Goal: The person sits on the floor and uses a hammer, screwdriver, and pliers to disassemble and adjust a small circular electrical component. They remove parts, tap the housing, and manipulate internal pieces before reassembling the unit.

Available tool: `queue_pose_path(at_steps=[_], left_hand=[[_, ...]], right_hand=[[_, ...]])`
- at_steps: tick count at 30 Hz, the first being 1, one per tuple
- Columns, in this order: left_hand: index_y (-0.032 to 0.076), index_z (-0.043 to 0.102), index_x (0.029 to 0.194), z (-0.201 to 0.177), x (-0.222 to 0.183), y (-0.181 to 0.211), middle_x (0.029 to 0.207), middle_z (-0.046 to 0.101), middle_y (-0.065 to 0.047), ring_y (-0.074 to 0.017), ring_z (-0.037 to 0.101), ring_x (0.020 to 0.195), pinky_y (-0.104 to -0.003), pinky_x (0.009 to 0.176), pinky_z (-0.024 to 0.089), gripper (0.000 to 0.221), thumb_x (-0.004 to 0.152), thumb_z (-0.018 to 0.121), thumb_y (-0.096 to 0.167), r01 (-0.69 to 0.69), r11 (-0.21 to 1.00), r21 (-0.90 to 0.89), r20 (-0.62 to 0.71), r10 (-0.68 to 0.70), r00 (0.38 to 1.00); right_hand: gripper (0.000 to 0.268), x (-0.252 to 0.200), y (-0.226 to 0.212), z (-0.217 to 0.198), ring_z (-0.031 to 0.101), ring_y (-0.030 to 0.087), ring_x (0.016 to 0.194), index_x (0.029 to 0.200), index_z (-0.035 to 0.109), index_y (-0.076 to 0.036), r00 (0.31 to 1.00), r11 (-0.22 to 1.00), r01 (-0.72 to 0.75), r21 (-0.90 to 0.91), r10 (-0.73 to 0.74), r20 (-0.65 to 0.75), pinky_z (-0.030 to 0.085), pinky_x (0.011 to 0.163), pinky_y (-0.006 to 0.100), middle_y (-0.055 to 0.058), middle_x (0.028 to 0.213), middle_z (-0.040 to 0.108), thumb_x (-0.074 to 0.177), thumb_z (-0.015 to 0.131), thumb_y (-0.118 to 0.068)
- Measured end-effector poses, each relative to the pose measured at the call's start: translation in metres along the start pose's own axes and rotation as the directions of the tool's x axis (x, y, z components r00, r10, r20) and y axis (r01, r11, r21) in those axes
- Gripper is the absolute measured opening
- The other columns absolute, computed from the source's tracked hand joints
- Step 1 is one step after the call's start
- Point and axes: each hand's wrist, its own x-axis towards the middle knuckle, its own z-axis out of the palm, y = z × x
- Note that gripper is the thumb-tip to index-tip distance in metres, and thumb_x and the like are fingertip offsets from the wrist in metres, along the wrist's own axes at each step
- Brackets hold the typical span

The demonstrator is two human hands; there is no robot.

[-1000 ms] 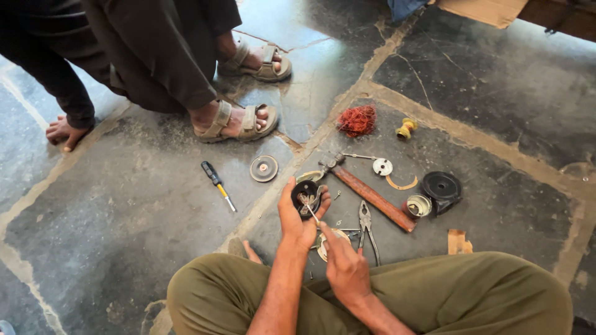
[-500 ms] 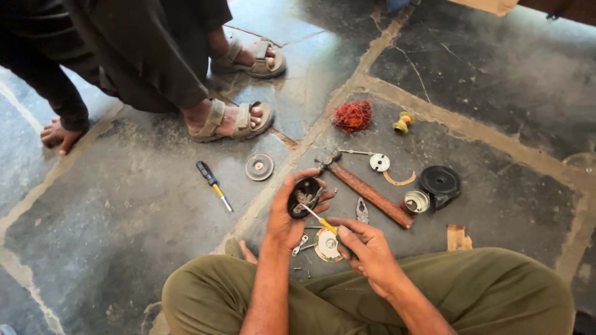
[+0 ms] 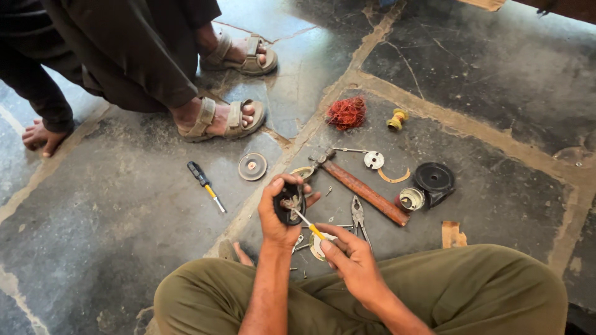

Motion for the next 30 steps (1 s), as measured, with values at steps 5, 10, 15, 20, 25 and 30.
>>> queue_pose_path(at_steps=[5,10,15,20,25,30], left_hand=[[0.005,0.061,0.110,0.019,-0.002,-0.002,0.115,0.062,-0.011,-0.0283,0.068,0.108,-0.059,0.093,0.059,0.026,0.093,0.061,0.025,-0.028,0.983,0.183,0.017,0.025,1.000],[0.003,0.061,0.111,0.029,-0.004,-0.012,0.110,0.066,-0.015,-0.0322,0.071,0.099,-0.057,0.089,0.060,0.031,0.087,0.059,0.023,-0.133,0.980,0.149,-0.090,0.147,0.985],[0.003,0.062,0.111,0.017,-0.006,-0.015,0.104,0.069,-0.014,-0.0297,0.070,0.091,-0.054,0.085,0.060,0.034,0.086,0.058,0.026,-0.119,0.993,0.015,-0.201,0.120,0.972],[0.006,0.063,0.108,-0.011,-0.001,-0.025,0.099,0.071,-0.011,-0.0301,0.067,0.084,-0.053,0.077,0.058,0.029,0.086,0.059,0.025,-0.136,0.991,-0.001,-0.329,0.128,0.936],[0.012,0.049,0.084,-0.033,0.006,-0.029,0.081,0.061,-0.012,-0.0347,0.065,0.076,-0.057,0.079,0.060,0.022,0.082,0.056,0.032,-0.216,0.880,-0.422,-0.659,-0.135,0.740],[0.010,0.068,0.104,-0.010,-0.008,-0.021,0.101,0.072,-0.014,-0.0406,0.069,0.100,-0.056,0.088,0.056,0.034,0.091,0.056,0.038,0.082,0.957,-0.277,-0.164,-0.131,0.978]], right_hand=[[0.042,-0.001,0.009,0.009,0.042,0.002,0.062,0.137,0.067,-0.007,0.979,0.985,0.154,-0.073,-0.162,-0.126,0.031,0.050,0.019,-0.004,0.080,0.064,0.097,0.064,-0.021],[0.041,-0.003,0.018,0.017,0.062,0.010,0.093,0.135,0.065,-0.003,0.928,0.932,0.304,-0.196,-0.337,-0.162,0.051,0.079,0.027,0.005,0.108,0.075,0.098,0.064,-0.021],[0.035,-0.006,0.036,0.030,0.073,0.027,0.116,0.134,0.068,-0.008,0.816,0.730,0.391,-0.560,-0.556,-0.156,0.038,0.107,0.043,0.013,0.120,0.079,0.099,0.064,-0.016],[0.036,-0.002,0.053,0.026,0.077,0.027,0.107,0.133,0.069,-0.011,0.785,0.678,0.415,-0.606,-0.604,-0.139,0.053,0.095,0.036,0.011,0.117,0.078,0.098,0.066,-0.013],[0.042,0.012,0.033,0.018,0.074,0.029,0.105,0.141,0.060,-0.003,0.597,0.489,0.543,-0.683,-0.796,-0.096,0.056,0.089,0.035,0.019,0.124,0.072,0.099,0.058,-0.003],[0.043,0.013,-0.006,0.009,0.067,0.026,0.092,0.146,0.059,-0.005,0.623,0.597,0.553,-0.581,-0.760,-0.187,0.054,0.081,0.040,0.019,0.112,0.071,0.103,0.060,-0.004]])
